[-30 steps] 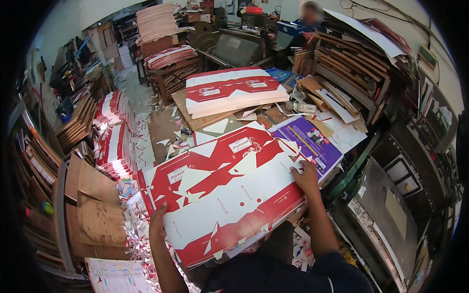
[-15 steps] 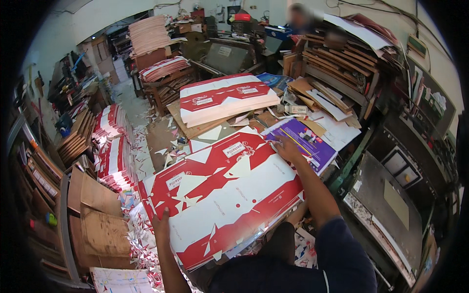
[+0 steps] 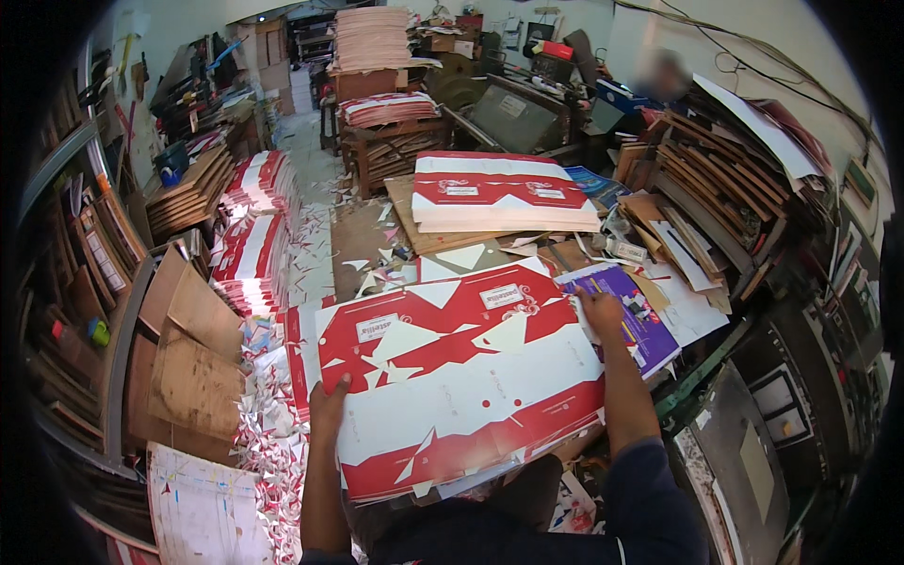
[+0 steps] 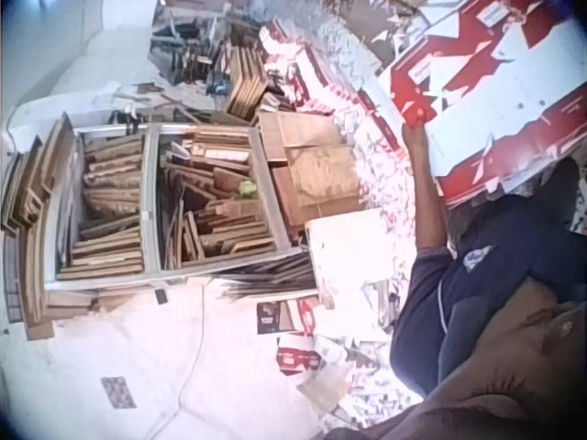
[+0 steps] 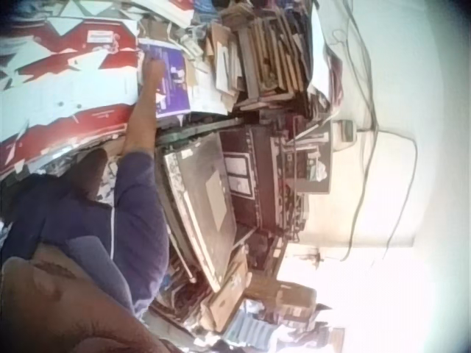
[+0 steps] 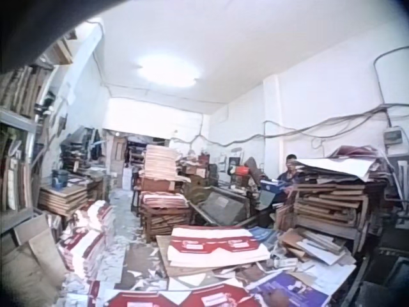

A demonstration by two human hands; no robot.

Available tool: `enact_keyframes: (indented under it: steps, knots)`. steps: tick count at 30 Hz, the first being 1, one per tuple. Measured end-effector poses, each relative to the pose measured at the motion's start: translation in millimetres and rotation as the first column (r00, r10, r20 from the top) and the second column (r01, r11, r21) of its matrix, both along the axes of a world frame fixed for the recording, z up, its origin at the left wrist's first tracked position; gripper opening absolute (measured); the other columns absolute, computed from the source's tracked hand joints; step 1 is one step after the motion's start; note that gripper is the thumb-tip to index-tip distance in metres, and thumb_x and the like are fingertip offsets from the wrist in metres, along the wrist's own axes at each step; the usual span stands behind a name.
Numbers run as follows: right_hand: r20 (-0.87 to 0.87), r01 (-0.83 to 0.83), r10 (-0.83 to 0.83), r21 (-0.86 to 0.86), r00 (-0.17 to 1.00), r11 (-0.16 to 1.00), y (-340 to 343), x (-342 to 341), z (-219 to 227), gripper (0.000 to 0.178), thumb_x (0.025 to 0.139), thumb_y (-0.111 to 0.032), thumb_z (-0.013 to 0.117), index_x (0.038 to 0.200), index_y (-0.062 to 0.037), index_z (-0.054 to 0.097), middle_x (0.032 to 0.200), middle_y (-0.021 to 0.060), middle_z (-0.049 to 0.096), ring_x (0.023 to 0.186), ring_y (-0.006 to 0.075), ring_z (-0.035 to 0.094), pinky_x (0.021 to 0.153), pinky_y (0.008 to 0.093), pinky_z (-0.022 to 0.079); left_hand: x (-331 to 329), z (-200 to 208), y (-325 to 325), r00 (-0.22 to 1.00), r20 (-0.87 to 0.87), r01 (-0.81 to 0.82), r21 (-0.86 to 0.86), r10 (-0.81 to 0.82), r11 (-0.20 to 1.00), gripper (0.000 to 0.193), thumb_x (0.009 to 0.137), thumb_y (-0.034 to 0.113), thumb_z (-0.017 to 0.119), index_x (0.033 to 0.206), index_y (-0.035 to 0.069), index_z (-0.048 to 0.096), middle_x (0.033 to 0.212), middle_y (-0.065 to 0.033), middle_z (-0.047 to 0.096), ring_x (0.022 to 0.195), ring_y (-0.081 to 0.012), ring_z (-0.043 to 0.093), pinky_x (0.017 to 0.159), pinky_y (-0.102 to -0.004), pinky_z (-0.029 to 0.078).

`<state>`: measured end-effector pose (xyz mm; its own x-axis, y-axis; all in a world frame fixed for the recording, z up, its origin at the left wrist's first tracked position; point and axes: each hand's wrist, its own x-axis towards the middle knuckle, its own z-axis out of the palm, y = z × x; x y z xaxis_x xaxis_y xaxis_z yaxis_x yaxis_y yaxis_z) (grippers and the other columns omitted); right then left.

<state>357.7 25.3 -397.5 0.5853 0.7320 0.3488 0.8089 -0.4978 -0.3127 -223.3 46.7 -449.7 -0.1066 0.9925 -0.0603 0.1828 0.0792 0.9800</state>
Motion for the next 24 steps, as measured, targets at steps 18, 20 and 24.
enact_keyframes:
  steps: [18,20,24]
  knots:
    - [-0.504,0.316,0.163,0.728,0.848,0.608,24,-152,200,0.068,0.099,-0.058,0.045,0.115,0.0038,0.068,0.097,0.0159,0.071,0.085,0.0259,0.065,0.076,0.0384,0.05,-7,-3,-8,1.0,0.023,0.002,0.02,-0.002,1.0,0.061,0.088,0.042,0.072,0.126,-0.004,0.058,0.114,-0.0196,0.068,0.105,-0.0276,0.066,0.092,-0.0374,0.049]
    - [-0.335,0.024,0.368,0.767,0.867,0.641,35,-248,193,0.061,0.094,-0.054,0.052,0.111,0.0022,0.068,0.096,0.0168,0.07,0.087,0.029,0.066,0.077,0.0414,0.051,-10,-17,1,0.998,0.056,0.008,0.008,-0.009,1.0,0.065,0.088,0.043,0.072,0.124,-0.009,0.056,0.112,-0.0217,0.067,0.103,-0.0255,0.065,0.089,-0.0354,0.051]
    - [0.249,-0.855,0.953,0.518,0.171,0.018,-3,-454,131,0.048,0.084,-0.046,0.066,0.103,-0.001,0.068,0.094,0.0186,0.068,0.09,0.0352,0.066,0.079,0.0474,0.051,-4,-53,24,0.989,-0.145,0.003,0.256,0.035,0.967,0.061,0.087,0.046,0.072,0.124,-0.001,0.06,0.108,-0.0181,0.07,0.102,-0.0288,0.067,0.091,-0.0378,0.05]
